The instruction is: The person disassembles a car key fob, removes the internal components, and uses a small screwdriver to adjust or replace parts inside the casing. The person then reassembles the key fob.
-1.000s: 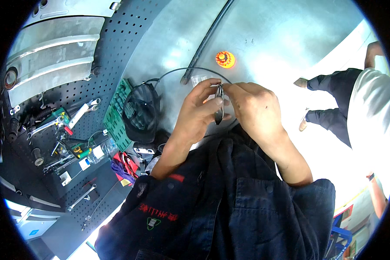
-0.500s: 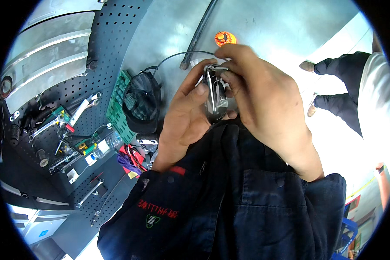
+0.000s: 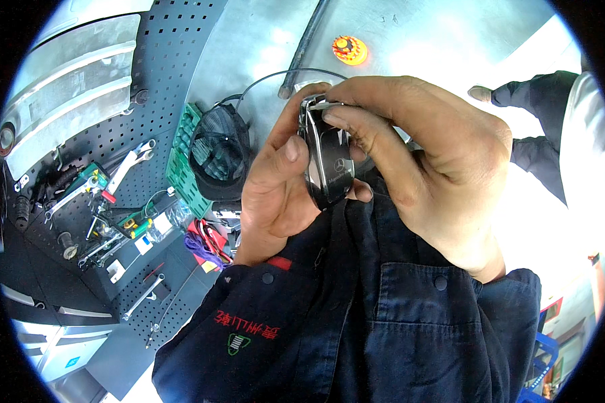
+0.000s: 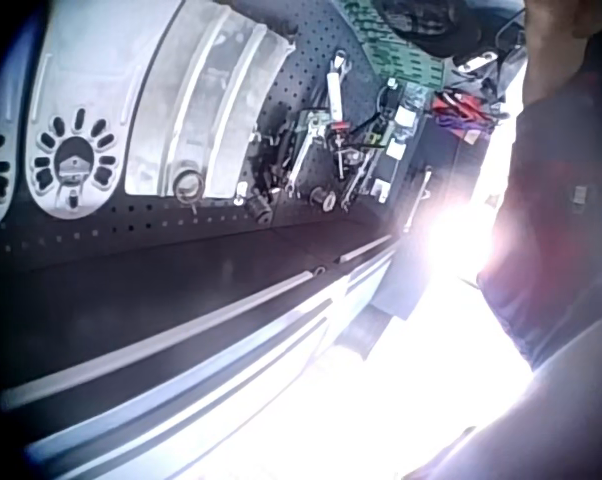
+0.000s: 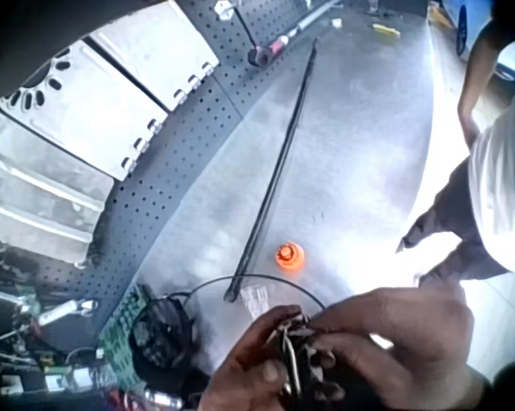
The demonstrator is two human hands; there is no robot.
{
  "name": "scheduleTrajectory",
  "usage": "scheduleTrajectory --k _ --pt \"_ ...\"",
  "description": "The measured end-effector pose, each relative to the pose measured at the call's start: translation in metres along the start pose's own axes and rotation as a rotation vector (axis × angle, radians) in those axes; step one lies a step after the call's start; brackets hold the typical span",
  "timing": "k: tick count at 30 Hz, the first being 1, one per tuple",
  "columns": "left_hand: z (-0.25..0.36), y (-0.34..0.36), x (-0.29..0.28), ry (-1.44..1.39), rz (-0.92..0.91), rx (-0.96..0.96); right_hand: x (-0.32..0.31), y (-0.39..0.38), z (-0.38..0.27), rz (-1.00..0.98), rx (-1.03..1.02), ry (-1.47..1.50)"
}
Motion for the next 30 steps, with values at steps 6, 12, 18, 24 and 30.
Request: scheduleTrajectory --k 6,12,18,24,30 --pt "0.0010 -0.0019 0.0017 0.001 0.016 0.024 -0.0005 -0.0014 -0.0068 -0.009 -0.064 -0.081" --pt "0.0018 -0.0021 0.0020 0.025 0.020 0.025 -0.0005 -0.0025 -0.0078 -0.008 -0.118 -0.072" --pt "0.0005 -0.0029 0.0017 0.003 0.027 0.034 -0.0024 -0.0024 -0.0097 -0.024 -0.108 -0.074" --pt "0.0009 -0.0024 0.0040 0.006 0.034 0.032 -0.0036 -0.0031 -0.0090 -0.029 -0.068 -0.033" --pt "0.0014 -0.0029 0.0046 0.012 0.041 0.031 -0.0038 -0.0014 -0.0084 -0.054 -0.132 -0.027"
Point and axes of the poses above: each hand's wrist, its own y-axis towards the middle knuckle, its own x-axis out of the palm, z = x × y, the point moved 6 cm from there along y, towards the middle knuckle, and after that the axes turned 2 degrees about -x, right-handed, at the moved point
